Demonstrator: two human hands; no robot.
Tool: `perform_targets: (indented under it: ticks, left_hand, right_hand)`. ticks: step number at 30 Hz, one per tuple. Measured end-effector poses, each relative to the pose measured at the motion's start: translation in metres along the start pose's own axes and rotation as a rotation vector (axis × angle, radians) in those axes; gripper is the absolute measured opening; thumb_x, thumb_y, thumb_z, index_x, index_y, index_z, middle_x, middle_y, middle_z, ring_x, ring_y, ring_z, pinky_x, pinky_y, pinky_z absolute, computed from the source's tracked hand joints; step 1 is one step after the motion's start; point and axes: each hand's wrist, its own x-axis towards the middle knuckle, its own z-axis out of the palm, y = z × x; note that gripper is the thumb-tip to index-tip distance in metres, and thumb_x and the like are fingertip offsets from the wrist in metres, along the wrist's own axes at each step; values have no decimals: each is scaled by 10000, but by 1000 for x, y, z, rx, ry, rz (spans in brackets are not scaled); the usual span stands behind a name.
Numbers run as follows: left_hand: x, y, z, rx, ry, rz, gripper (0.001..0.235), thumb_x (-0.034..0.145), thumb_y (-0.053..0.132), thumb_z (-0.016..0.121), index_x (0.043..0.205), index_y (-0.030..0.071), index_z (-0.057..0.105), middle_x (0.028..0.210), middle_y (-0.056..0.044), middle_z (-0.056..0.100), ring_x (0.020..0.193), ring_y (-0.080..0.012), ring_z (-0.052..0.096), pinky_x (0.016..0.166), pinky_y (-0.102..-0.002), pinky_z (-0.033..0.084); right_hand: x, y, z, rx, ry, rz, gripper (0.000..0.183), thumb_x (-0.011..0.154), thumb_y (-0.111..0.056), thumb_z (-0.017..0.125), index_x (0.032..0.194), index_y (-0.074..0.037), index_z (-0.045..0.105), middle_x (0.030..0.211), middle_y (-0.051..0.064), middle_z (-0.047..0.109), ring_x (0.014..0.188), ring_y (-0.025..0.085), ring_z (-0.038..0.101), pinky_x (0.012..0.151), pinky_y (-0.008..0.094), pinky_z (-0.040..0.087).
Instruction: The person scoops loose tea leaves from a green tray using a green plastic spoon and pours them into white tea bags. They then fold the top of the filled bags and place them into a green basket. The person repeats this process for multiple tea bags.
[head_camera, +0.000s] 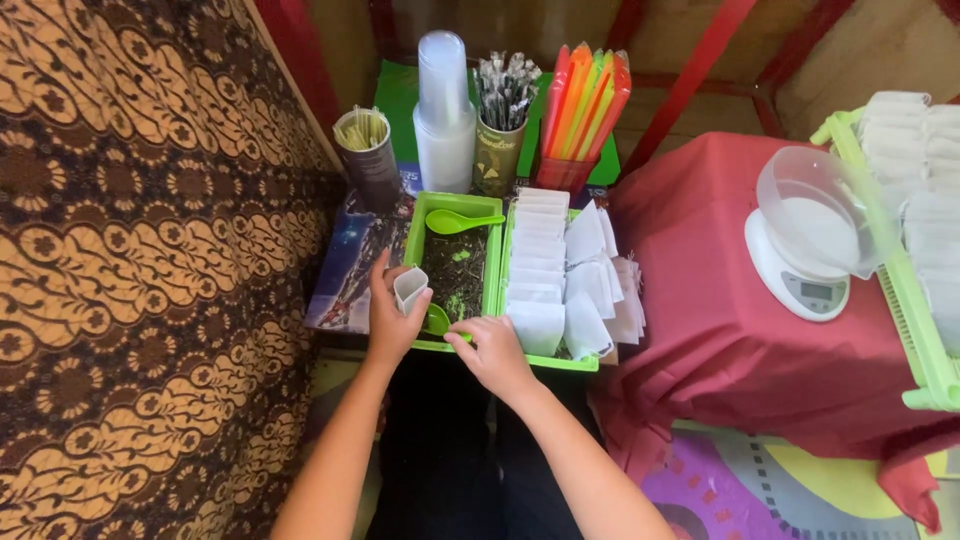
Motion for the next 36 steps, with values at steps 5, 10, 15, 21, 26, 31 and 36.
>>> perform_targets:
  ticks: [5,10,15,21,26,31,36]
  left_hand:
    - [0,8,-1,20,-16,-1,842,885,78,754,1549,-8,244,1206,-208,635,1111,-347,657,960,-489,520]
    - [-3,9,0,32,8,-25,826,888,100,744,1552,12,261,1213,-206,623,1129,-339,634,974,-500,488]
    - [-5,2,-4,64,72,13,756,941,150,698,1555,32,272,1229,-191,600,1146,-333,613,999,-503,473]
    - [-3,-3,-1,54,55,48,755,951,150,698,1549,11,259,1231,-179,578,1123,-320,604,1005,-487,463]
    - [-2,-5,2,92,32,62,791,912,138,748,1534,5,278,1210,-186,593,1099,-318,615,979,-473,472]
    - [-1,5,5,115,23,21,813,906,156,759,1533,-11,268,1202,-190,607,1074,-332,629,945,-477,485]
    - [-2,0,8,71,81,23,831,892,122,777,1535,-2,266,1222,-192,586,1101,-319,615,959,-468,484]
  right_hand:
    - [2,1,-4,41,48,1,212,1019,-349,611,1057,-196,753,982,6,781,944,234,731,861,357,467]
    - [3,-6,-10,192,58,151,219,1030,-293,609,1092,-148,761,1033,45,779,1007,263,728,923,367,520]
    - [5,-14,-14,264,116,296,279,1048,-316,592,1142,-99,740,1097,90,752,1085,281,713,967,394,537]
    - [8,-24,-19,307,146,334,286,1052,-279,582,1132,-50,734,1095,143,744,1105,331,700,986,444,539]
    - [8,-22,-14,281,140,321,282,1046,-290,594,1128,-59,734,1090,133,746,1102,320,703,986,436,540]
    - [8,-24,-15,255,139,293,277,1047,-289,598,1118,-58,733,1072,132,746,1084,324,707,973,440,544]
    - [7,-34,-25,315,212,313,243,1024,-261,628,1098,-67,755,1050,109,764,1065,302,724,953,422,553]
